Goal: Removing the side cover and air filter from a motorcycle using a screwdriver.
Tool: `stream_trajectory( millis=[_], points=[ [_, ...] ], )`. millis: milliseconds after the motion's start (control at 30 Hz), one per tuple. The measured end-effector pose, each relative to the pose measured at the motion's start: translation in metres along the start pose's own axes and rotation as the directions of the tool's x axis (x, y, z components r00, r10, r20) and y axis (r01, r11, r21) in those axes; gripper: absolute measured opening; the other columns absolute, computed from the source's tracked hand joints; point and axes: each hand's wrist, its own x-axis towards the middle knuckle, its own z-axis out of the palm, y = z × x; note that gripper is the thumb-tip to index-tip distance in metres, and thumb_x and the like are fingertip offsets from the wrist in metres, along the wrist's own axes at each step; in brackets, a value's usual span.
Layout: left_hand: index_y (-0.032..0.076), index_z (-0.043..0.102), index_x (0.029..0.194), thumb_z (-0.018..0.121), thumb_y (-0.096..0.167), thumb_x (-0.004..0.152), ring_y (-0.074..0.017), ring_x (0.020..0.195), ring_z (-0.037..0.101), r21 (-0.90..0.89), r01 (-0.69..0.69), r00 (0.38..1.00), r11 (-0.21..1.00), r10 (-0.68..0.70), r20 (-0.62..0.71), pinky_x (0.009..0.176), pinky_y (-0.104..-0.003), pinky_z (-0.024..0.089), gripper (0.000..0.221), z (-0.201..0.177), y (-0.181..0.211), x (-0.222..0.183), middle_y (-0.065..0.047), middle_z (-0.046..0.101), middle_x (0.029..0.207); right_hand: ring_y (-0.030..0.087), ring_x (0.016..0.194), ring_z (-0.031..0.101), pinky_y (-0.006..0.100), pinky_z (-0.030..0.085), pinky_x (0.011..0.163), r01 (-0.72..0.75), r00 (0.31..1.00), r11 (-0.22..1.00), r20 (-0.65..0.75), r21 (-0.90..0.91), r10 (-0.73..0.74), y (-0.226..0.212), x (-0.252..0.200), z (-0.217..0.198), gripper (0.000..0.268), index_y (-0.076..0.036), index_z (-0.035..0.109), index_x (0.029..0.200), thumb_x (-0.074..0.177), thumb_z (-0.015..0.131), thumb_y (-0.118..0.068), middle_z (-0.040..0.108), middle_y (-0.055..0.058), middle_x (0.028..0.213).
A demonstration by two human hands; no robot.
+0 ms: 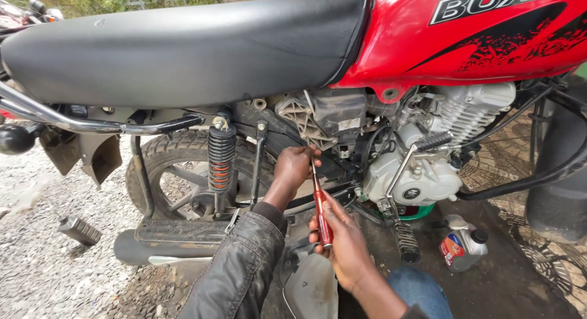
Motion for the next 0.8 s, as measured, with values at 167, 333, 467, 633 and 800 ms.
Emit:
stream_trajectory(
  millis=[167,333,467,633,800],
  points=[
    [0.012,0.078,0.104,0.052,0.035,0.103,-0.0147,0.072,0.061,0.360,-0.010,0.998,0.933,0.029,-0.048,0.070,-0.034,0.043,0.035,-0.010,0.019,-0.017,0.004,0.074,0.076,0.010,0.050,0.040,0.021,0.024,0.039,0.041,0.999,0.966,0.023,0.254,-0.048,0.008,-0.004,0.021,0.049,-0.018,0.058,0.149,0.102,0.051,-0.028,0.047,0.004,0.069],
    [0.010,0.077,0.114,0.052,0.033,0.103,-0.0145,0.072,0.062,0.354,-0.037,0.998,0.934,0.055,-0.040,0.069,-0.034,0.044,0.036,-0.013,0.012,-0.007,0.005,0.072,0.074,0.009,0.050,0.037,0.022,0.023,0.041,0.009,0.999,0.939,0.036,0.344,-0.023,0.011,0.000,0.024,0.045,-0.017,0.056,0.147,0.103,0.049,-0.024,0.044,0.003,0.069],
    [0.012,0.074,0.129,0.053,0.035,0.102,-0.0128,0.072,0.060,0.401,-0.032,0.998,0.916,0.049,-0.030,0.069,-0.032,0.043,0.041,-0.015,0.014,-0.010,0.005,0.072,0.076,0.008,0.050,0.037,0.021,0.025,0.040,0.022,0.999,0.907,0.030,0.421,-0.038,0.021,0.004,0.026,0.041,-0.014,0.060,0.143,0.105,0.048,-0.021,0.045,0.003,0.069],
    [0.010,0.071,0.133,0.055,0.032,0.102,-0.0127,0.076,0.063,0.348,-0.020,0.999,0.937,0.028,-0.019,0.070,-0.031,0.046,0.041,-0.015,0.016,-0.014,0.001,0.074,0.082,0.007,0.051,0.034,0.020,0.024,0.040,0.004,0.999,0.887,0.028,0.461,-0.019,0.026,0.008,0.028,0.032,-0.013,0.059,0.135,0.106,0.048,-0.024,0.042,0.001,0.069],
    [0.009,0.072,0.131,0.063,0.032,0.098,-0.0113,0.065,0.064,0.362,-0.050,0.998,0.931,0.062,-0.023,0.059,-0.028,0.046,0.041,-0.017,0.013,-0.005,-0.002,0.076,0.081,0.000,0.049,0.034,0.013,0.024,0.036,-0.225,0.940,0.701,0.339,0.676,-0.026,0.039,0.038,0.014,0.031,-0.012,0.060,0.130,0.106,0.045,-0.024,0.045,-0.005,0.071]
  ],
)
